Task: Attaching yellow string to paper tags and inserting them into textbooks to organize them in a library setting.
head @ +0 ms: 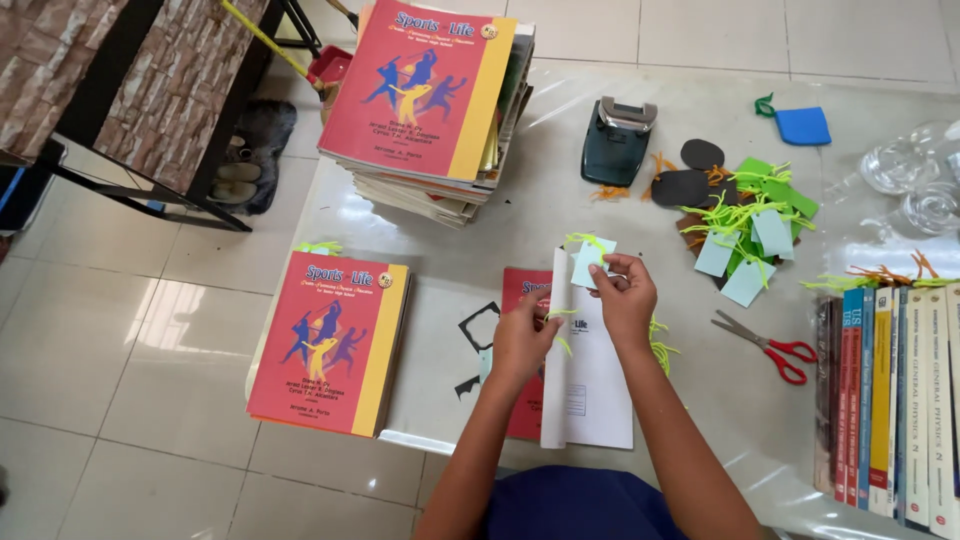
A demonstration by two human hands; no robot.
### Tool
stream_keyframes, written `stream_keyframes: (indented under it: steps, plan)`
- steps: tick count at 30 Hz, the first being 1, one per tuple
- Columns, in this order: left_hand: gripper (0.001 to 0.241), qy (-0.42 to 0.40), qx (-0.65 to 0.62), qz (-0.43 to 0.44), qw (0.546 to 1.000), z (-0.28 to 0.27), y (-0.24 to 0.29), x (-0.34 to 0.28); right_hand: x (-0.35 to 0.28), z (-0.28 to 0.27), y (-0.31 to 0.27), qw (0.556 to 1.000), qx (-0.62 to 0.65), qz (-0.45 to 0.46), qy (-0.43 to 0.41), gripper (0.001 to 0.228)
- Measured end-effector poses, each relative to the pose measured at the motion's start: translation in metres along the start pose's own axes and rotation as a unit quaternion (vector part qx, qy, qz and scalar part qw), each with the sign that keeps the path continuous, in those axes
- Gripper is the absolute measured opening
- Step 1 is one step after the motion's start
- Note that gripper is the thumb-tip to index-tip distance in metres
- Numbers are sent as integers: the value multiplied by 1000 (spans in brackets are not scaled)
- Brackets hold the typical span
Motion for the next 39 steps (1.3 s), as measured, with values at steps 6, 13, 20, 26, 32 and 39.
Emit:
stream_keyframes:
  steps: [6, 13, 20, 26, 32, 39]
  plan:
    - [32, 113, -59, -11, 992, -35, -34, -4, 20, -4, 22, 998, -53, 26, -11, 25]
    - [35, 219, 33, -78, 972, -124, -41, -29, 25, 35, 73, 985, -136, 72, -79, 26]
    - [33, 275, 40, -109, 954, -159, -73, -40, 20, 82, 79, 970, -199, 53, -127, 28]
    - [34, 277, 43, -117, 953, -166, -87, -45, 17, 99, 75, 964, -229, 40, -133, 28]
    - [33, 254, 4, -120, 960, -166, -77, -42, 24, 101, 73, 952, -253, 57, -162, 29]
    - [30, 195, -65, -129, 970, -145, -73, -33, 12, 102, 52, 933, -323, -11, -158, 47]
Point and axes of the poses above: each hand's wrist, its own x-axis towards the middle knuckle, its own z-axis out of the palm, y = z × x, the point moved 5 cm from there along x, towards the middle knuckle, and after that the axes turned 13 degrees about z, right-handed, at the moved point
